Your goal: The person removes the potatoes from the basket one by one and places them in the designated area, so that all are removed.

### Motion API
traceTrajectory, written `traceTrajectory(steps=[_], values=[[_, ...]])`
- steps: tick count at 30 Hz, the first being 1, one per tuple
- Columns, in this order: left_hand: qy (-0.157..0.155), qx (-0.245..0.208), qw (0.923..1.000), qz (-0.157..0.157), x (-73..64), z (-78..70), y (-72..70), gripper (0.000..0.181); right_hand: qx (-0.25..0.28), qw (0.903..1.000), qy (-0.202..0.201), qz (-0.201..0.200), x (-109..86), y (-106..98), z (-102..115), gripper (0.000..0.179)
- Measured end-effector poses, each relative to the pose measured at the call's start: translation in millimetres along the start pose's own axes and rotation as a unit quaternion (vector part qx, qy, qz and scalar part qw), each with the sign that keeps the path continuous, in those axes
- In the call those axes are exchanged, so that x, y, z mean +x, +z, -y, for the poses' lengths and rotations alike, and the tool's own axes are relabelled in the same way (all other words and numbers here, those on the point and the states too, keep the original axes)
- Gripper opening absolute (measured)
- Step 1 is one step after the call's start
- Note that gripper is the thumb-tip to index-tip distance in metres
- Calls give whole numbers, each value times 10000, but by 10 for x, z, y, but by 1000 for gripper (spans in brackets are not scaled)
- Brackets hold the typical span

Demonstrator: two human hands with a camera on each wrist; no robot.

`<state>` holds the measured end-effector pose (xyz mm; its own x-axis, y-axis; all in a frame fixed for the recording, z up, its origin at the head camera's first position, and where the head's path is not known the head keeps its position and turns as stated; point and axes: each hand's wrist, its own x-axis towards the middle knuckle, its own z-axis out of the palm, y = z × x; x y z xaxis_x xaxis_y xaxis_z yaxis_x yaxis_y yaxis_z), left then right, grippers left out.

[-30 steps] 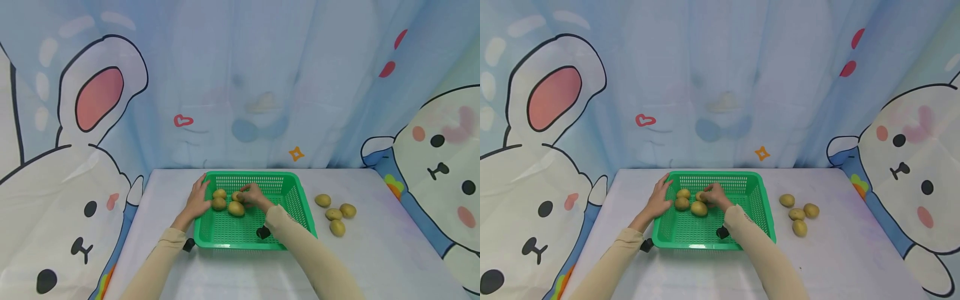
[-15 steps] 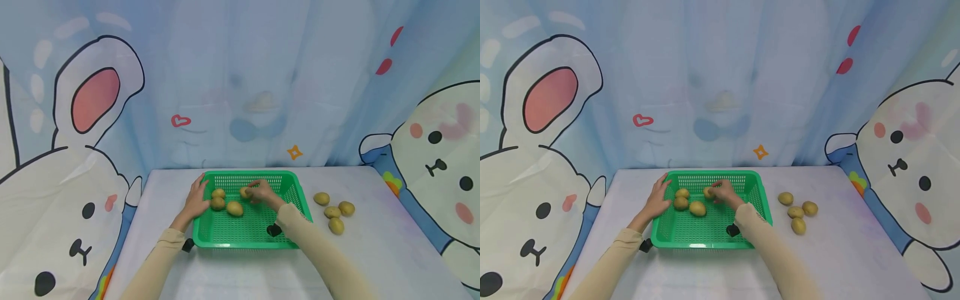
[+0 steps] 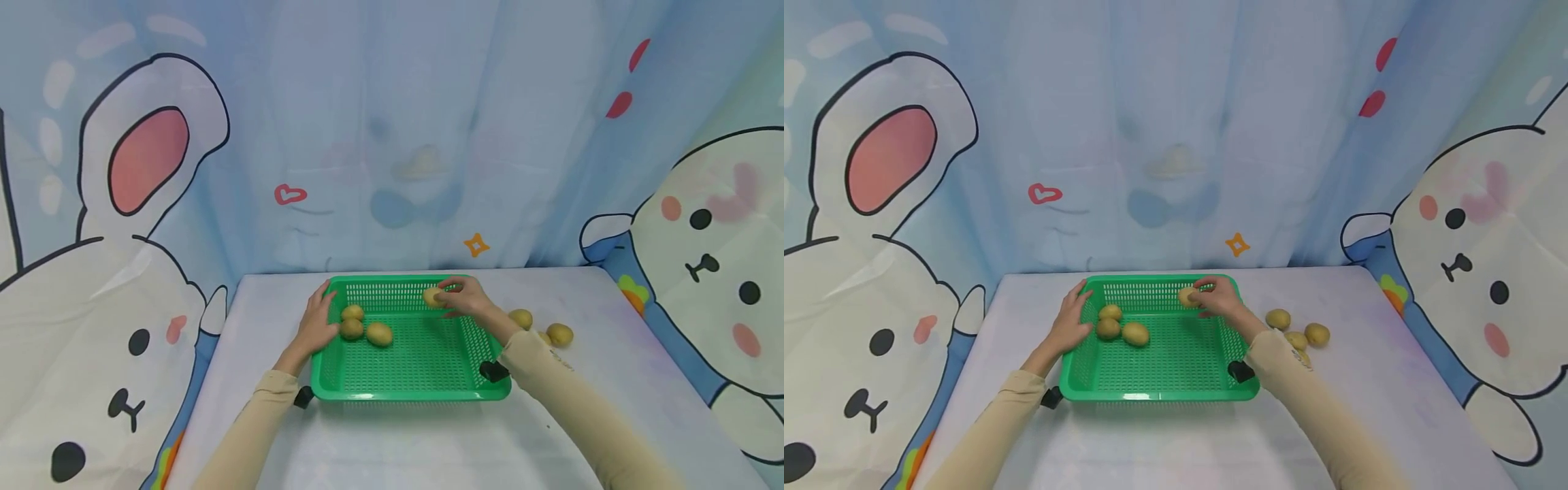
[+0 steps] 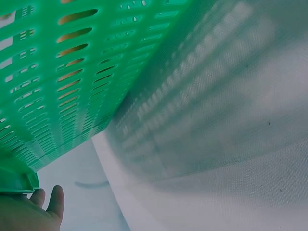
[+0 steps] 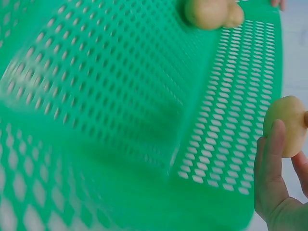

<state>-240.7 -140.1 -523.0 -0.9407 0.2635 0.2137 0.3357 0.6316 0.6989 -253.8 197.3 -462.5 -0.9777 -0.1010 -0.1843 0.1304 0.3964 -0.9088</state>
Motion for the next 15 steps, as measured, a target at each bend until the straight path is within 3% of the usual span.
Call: traceTrajectory(steps=[6, 15], values=[[13, 39, 10000, -9, -2, -15, 2, 74, -104, 9998, -181, -11, -288, -410, -56, 44], [5, 122, 9999, 50, -8, -37, -23, 74, -569, 9972, 357, -314, -689, -1017, -426, 52]])
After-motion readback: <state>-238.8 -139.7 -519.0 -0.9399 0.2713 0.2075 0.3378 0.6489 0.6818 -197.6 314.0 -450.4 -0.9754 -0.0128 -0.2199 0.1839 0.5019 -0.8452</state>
